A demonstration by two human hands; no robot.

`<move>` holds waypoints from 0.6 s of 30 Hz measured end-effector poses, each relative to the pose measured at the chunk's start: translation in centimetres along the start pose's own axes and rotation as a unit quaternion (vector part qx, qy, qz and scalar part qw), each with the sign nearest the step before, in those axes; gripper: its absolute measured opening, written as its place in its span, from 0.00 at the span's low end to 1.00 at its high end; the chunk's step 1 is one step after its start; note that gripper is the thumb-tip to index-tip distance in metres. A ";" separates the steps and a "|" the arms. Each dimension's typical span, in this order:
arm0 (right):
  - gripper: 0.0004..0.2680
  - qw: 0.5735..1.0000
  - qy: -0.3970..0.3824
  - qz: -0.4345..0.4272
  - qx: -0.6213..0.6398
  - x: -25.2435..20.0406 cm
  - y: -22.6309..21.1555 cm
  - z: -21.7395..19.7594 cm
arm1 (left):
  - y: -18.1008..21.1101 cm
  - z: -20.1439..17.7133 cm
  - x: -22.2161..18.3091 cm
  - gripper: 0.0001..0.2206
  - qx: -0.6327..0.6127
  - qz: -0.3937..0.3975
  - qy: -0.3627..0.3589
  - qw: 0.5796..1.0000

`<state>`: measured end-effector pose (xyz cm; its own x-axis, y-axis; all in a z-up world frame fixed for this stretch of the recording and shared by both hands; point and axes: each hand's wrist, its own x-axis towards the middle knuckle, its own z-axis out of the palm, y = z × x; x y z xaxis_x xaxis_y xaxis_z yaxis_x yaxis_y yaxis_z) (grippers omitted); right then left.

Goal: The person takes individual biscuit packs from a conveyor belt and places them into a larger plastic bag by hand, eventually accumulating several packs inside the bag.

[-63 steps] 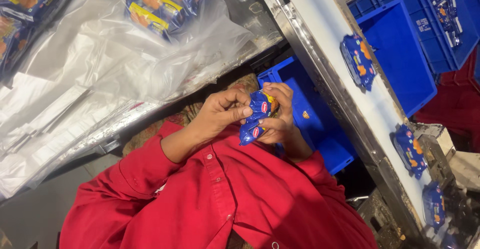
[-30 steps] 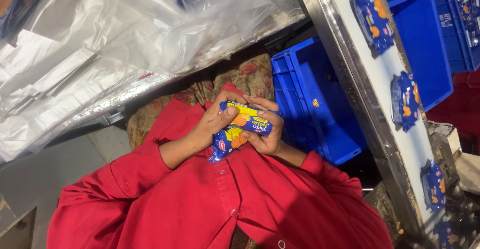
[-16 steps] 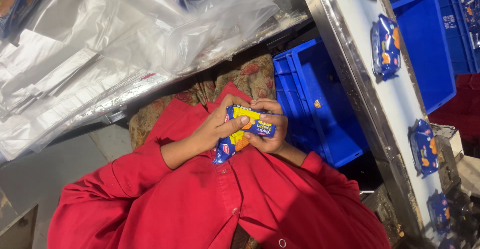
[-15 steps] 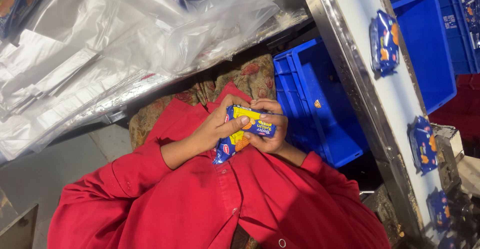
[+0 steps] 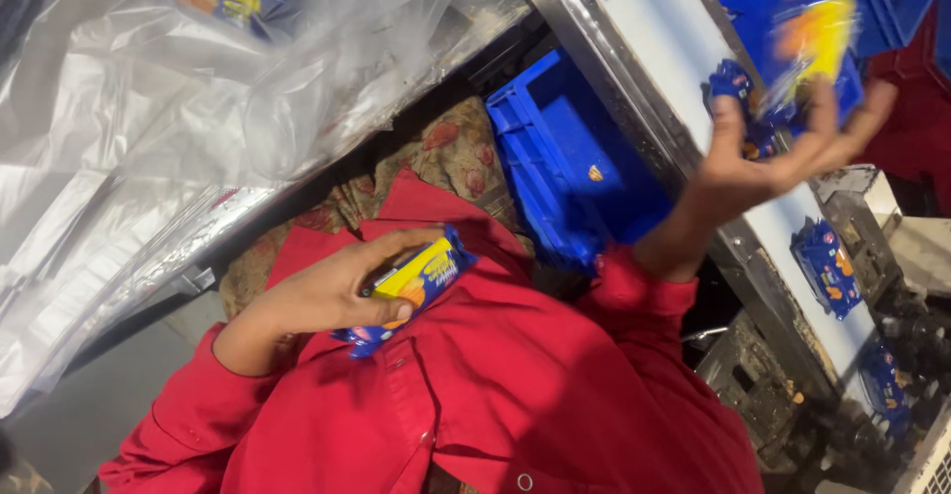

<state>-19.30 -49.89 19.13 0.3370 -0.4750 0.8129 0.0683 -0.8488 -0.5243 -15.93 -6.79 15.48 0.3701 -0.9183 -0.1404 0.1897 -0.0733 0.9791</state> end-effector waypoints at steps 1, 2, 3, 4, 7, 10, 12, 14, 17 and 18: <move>0.23 1.000 -0.028 -0.007 0.008 -0.3 -0.7 -0.5 | 0.6 0.1 -0.4 0.38 -0.074 0.022 -0.008 0.997; 0.22 0.998 -0.057 -0.018 0.022 -0.2 -1.7 -0.5 | 1.0 0.2 -0.5 0.37 -0.145 0.048 -0.010 0.988; 0.18 0.959 -0.182 -0.050 -0.211 -2.1 -3.7 0.2 | 1.3 0.1 0.3 0.37 -0.117 0.060 0.018 0.991; 0.27 0.904 -0.425 -0.033 0.031 -3.7 -5.9 -0.4 | 1.2 0.3 1.6 0.36 -0.092 0.069 0.045 0.992; 0.24 0.751 -0.547 -0.193 0.316 -8.7 -10.7 3.9 | 0.8 0.4 4.2 0.32 -0.174 0.099 0.094 0.975; 0.22 0.860 -0.398 -0.171 0.271 -8.8 -11.0 4.5 | 1.0 -0.1 4.2 0.21 -0.122 0.194 0.248 0.941; 0.22 0.876 -0.360 -0.174 0.268 -9.0 -11.0 4.7 | 1.3 0.1 4.2 0.15 0.027 0.257 0.329 0.908; 0.23 0.850 -0.370 -0.209 0.312 -9.8 -11.8 5.3 | 1.6 1.7 5.0 0.13 0.211 0.297 0.347 0.864; 0.22 0.843 -0.367 -0.164 0.358 -10.7 -12.8 5.7 | 2.3 2.6 5.3 0.13 0.178 0.265 0.425 0.847; 0.22 0.841 -0.367 -0.160 0.364 -10.8 -12.9 5.7 | 2.5 2.9 5.5 0.12 0.185 0.274 0.437 0.837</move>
<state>-18.43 -32.49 15.63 0.6623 0.2497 0.7064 0.7328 -0.4123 -0.5413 -16.08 -13.13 17.55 0.8640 -0.2300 0.4479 -0.4599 0.0016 0.8880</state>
